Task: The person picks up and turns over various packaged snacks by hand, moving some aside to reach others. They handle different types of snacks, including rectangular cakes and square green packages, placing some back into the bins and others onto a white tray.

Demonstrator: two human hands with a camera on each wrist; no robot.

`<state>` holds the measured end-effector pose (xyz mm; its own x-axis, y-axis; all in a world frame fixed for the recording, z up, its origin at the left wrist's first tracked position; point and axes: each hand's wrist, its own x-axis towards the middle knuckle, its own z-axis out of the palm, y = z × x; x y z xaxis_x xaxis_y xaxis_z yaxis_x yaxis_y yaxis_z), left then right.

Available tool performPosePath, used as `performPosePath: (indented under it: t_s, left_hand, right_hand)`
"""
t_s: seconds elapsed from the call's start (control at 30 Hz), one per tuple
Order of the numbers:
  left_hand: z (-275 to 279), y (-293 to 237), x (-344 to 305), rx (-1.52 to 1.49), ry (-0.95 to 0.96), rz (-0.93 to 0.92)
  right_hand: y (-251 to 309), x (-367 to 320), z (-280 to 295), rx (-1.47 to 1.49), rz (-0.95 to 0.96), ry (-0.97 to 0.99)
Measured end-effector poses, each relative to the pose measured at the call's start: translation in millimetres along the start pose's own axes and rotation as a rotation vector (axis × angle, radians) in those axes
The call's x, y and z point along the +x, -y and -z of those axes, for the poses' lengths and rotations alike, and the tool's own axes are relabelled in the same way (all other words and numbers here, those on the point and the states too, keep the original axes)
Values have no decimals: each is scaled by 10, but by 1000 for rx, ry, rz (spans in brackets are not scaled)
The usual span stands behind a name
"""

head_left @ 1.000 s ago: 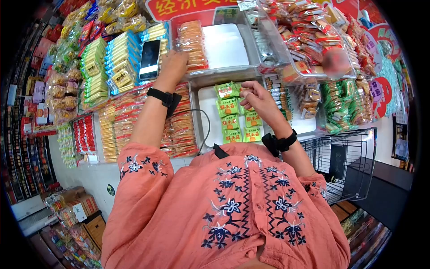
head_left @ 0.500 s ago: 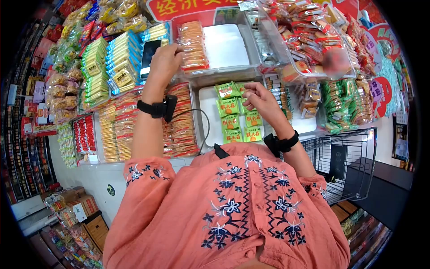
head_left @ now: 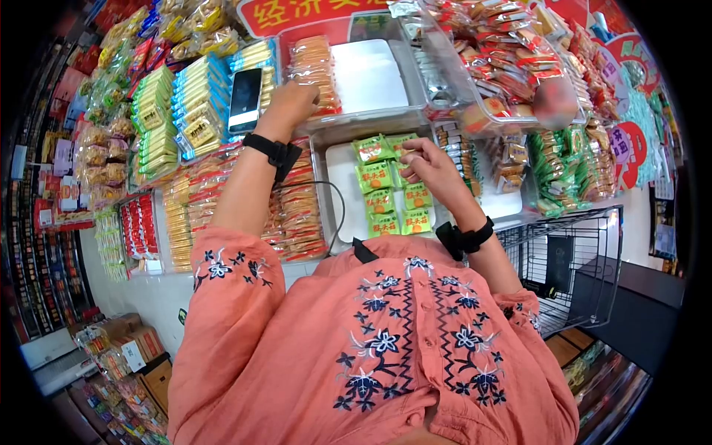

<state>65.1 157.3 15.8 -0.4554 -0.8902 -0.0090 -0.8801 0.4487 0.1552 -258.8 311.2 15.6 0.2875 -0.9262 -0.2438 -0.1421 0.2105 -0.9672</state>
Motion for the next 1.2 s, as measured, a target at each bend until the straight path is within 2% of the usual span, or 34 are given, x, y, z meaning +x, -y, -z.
performPosePath:
  t_s: [0.2, 0.4, 0.5, 0.6, 0.63, 0.73, 0.87, 0.9, 0.93, 1.0, 1.2]
  left_hand:
    - [67, -63, 0, 22, 110, 45]
    - [-96, -28, 39, 163, 98, -27]
    - [-104, 33, 22, 131, 51, -93]
    - [338, -88, -33, -28, 104, -26]
    - [447, -42, -66, -215, 63, -34]
    - [707, -155, -230, -711, -176, 122]
    - [776, -473, -387, -1259, -219, 202]
    - [659, -519, -378, -1426, -196, 162]
    - [678, -626, -441, -1494, -159, 198]
    - [556, -786, -479, -1703, -177, 212]
    - [381, -897, -581, -1803, -124, 285]
  right_hand:
    - [-49, 4, 21, 14, -29, -17]
    - [-13, 46, -23, 8, -8, 17]
    - [-2, 58, -23, 8, -6, 16]
    - [54, 60, -2, 14, -23, 4]
    - [96, 77, 10, 12, -30, -4]
    - [220, 188, 35, 39, 13, 1]
    - [701, 316, -90, 84, 156, 48]
    - [794, 367, -140, 98, 178, 59]
    - [861, 425, -192, 112, 202, 68]
    - [931, 525, -276, 144, 185, 78]
    - [908, 732, -369, 260, 119, 104]
